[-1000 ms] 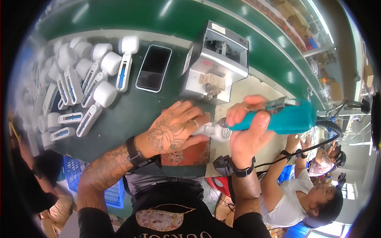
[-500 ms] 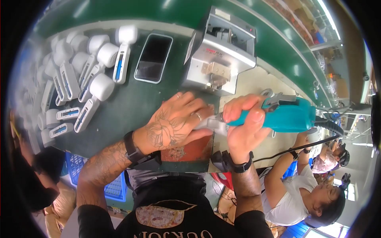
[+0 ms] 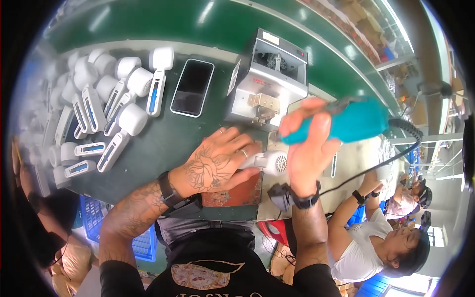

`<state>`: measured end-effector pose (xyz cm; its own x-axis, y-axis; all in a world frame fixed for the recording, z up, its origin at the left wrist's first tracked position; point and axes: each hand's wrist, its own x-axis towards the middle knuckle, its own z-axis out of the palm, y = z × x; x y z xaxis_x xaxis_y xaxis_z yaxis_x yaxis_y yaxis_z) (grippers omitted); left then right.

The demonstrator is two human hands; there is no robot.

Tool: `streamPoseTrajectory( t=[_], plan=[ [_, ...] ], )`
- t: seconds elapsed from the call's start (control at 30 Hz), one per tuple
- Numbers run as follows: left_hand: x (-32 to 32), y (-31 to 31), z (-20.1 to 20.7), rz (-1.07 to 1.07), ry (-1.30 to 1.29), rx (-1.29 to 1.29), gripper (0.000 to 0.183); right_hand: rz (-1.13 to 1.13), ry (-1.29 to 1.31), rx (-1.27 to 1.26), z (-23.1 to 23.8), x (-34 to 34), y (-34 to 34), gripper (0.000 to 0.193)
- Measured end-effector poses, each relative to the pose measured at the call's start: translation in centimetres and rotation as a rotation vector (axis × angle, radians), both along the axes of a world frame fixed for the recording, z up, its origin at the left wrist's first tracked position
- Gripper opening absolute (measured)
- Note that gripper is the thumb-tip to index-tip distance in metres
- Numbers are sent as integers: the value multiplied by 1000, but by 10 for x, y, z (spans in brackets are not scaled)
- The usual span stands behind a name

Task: The person picks up a white plastic component from a pile, places it on a red block, and uses a teal power tool on it before setting it aside and repeating the process.

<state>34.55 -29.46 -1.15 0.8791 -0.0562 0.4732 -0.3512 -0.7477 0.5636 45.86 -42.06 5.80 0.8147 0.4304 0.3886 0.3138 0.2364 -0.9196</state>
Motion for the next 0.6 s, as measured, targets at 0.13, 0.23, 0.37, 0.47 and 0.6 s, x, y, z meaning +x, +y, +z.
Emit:
streamPoseTrajectory(
  t=[0.13,0.23,0.37,0.47,0.6],
  plan=[
    [-3,1,0,-4,2,15,44,-47,-148,-49,2,19,30,40],
    [-2,0,5,-29,12,12,42,12,-156,-26,-8,23,31,35],
    [-3,0,5,-51,45,16,41,54,-112,-10,-12,18,27,32],
    [-4,2,4,-30,17,46,42,20,-58,-121,0,-2,20,37],
    [1,2,8,-54,63,52,43,54,32,43,1,-21,-25,56]
  ],
)
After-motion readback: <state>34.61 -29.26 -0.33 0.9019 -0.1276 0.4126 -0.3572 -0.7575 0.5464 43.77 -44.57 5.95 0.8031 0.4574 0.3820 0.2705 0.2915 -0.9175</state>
